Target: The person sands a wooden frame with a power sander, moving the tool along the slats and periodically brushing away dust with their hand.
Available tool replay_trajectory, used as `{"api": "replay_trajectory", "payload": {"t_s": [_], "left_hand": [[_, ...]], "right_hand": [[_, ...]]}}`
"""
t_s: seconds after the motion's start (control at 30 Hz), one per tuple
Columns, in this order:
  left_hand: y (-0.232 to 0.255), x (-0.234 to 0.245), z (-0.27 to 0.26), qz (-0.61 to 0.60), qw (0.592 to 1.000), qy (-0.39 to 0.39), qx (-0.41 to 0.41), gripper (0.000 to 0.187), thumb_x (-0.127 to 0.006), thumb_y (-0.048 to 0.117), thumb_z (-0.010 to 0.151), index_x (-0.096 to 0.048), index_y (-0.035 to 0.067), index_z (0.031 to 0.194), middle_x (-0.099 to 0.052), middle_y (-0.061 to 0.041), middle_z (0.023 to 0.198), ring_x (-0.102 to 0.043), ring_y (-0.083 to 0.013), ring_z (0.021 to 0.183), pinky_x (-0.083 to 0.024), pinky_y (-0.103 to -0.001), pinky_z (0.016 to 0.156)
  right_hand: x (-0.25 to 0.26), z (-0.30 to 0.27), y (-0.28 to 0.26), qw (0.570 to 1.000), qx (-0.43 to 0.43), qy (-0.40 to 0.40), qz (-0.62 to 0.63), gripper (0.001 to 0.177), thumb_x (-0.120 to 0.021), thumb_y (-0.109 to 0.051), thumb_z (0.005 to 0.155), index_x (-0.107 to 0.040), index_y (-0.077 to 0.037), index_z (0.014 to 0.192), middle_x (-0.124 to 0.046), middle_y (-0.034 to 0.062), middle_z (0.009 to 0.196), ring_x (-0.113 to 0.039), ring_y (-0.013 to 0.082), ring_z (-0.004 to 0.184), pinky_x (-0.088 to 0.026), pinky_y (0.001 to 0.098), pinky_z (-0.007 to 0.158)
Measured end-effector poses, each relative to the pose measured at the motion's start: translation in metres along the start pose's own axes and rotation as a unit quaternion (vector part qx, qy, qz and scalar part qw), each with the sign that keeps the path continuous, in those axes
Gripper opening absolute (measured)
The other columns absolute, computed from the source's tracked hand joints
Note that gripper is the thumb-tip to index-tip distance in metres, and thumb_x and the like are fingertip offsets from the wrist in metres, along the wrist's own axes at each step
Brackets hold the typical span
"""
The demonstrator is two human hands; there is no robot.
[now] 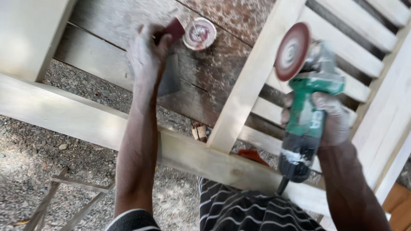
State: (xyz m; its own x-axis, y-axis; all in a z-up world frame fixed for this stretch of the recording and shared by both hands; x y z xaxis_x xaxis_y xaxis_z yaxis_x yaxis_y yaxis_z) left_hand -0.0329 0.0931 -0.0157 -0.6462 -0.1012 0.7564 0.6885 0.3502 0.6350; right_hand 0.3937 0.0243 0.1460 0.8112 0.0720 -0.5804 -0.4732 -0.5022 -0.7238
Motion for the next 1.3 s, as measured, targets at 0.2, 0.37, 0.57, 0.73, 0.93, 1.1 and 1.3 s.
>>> {"api": "replay_trajectory", "payload": {"t_s": [0.2, 0.37, 0.57, 0.73, 0.93, 1.1, 1.3], "left_hand": [[0.087, 0.059, -0.028, 0.189, 0.925, 0.248, -0.218, 0.043, -0.085, 0.021, 0.080, -0.068, 0.008, 0.117, -0.064, -0.017, 0.117, -0.058, -0.0362, 0.107, -0.054, -0.045, 0.090], [0.184, -0.002, -0.148, 0.130, 0.895, 0.156, -0.397, 0.028, -0.066, 0.014, 0.111, -0.057, 0.007, 0.138, -0.065, -0.012, 0.132, -0.062, -0.0260, 0.124, -0.051, -0.045, 0.107], [0.262, -0.187, -0.279, 0.116, 0.903, -0.226, -0.347, 0.086, -0.055, 0.050, 0.102, -0.020, -0.007, 0.156, -0.012, -0.029, 0.166, -0.009, -0.0429, 0.157, -0.009, -0.057, 0.129], [0.303, -0.240, -0.326, 0.092, 0.865, -0.283, -0.404, 0.079, -0.056, 0.047, 0.105, -0.031, -0.010, 0.153, -0.024, -0.038, 0.163, -0.022, -0.0468, 0.154, -0.020, -0.055, 0.127], [0.312, -0.294, -0.353, -0.408, 0.780, -0.466, 0.094, 0.072, -0.055, 0.052, 0.100, -0.053, -0.005, 0.144, -0.067, -0.023, 0.134, -0.063, -0.0346, 0.130, -0.053, -0.049, 0.106], [0.310, -0.310, -0.343, -0.443, 0.735, -0.487, 0.165, 0.072, -0.056, 0.057, 0.098, -0.057, -0.003, 0.139, -0.066, -0.020, 0.131, -0.064, -0.0284, 0.122, -0.056, -0.043, 0.097], [0.294, -0.279, -0.310, -0.450, 0.754, -0.439, 0.194, 0.074, -0.059, 0.058, 0.095, -0.060, -0.005, 0.134, -0.070, -0.019, 0.123, -0.069, -0.0276, 0.115, -0.061, -0.043, 0.091]], "right_hand": [[0.100, -0.078, -0.043, 0.973, 0.034, 0.177, -0.143, 0.038, -0.066, -0.011, 0.093, -0.057, 0.003, 0.127, -0.070, 0.0161, 0.090, -0.074, 0.0265, 0.073, -0.065, 0.0365, 0.062], [0.156, -0.097, -0.040, 0.902, 0.036, 0.227, -0.366, 0.026, -0.067, -0.001, 0.097, -0.061, 0.013, 0.118, -0.067, 0.0180, 0.086, -0.069, 0.0220, 0.066, -0.059, 0.0332, 0.059], [0.214, -0.119, -0.037, 0.845, 0.019, 0.332, -0.418, 0.066, -0.077, -0.008, 0.090, -0.033, 0.010, 0.135, -0.068, 0.0198, 0.111, -0.073, 0.0233, 0.080, -0.065, 0.0346, 0.064], [0.251, -0.137, -0.038, 0.789, 0.020, 0.362, -0.496, 0.078, -0.086, -0.016, 0.089, -0.032, 0.008, 0.141, -0.065, 0.0228, 0.123, -0.071, 0.0247, 0.102, -0.062, 0.0348, 0.081], [0.256, -0.126, -0.026, 0.767, 0.016, 0.369, -0.525, 0.081, -0.087, -0.018, 0.088, -0.032, 0.003, 0.143, -0.067, 0.0235, 0.123, -0.072, 0.0283, 0.107, -0.059, 0.0392, 0.089], [0.220, -0.094, -0.020, 0.779, 0.029, 0.320, -0.539, 0.079, -0.085, -0.018, 0.088, -0.029, 0.001, 0.142, -0.066, 0.0273, 0.123, -0.072, 0.0348, 0.107, -0.060, 0.0443, 0.087], [0.187, -0.057, 0.002, 0.813, -0.069, 0.267, -0.512, 0.084, -0.080, -0.025, 0.084, -0.022, 0.002, 0.139, -0.068, 0.0254, 0.114, -0.076, 0.0333, 0.092, -0.067, 0.0433, 0.074]]}}
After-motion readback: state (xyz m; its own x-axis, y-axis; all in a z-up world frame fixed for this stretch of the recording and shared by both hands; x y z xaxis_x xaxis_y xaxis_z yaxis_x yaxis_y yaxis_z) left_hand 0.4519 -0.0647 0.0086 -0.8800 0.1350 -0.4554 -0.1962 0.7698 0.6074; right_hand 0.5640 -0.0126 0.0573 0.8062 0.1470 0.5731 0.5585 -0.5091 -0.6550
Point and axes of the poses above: each hand's wrist, its own z-axis towards the middle knuckle, its own x-axis out of the back of the hand, y = z × x, the point moved 10 cm from there along z, towards the middle knuckle
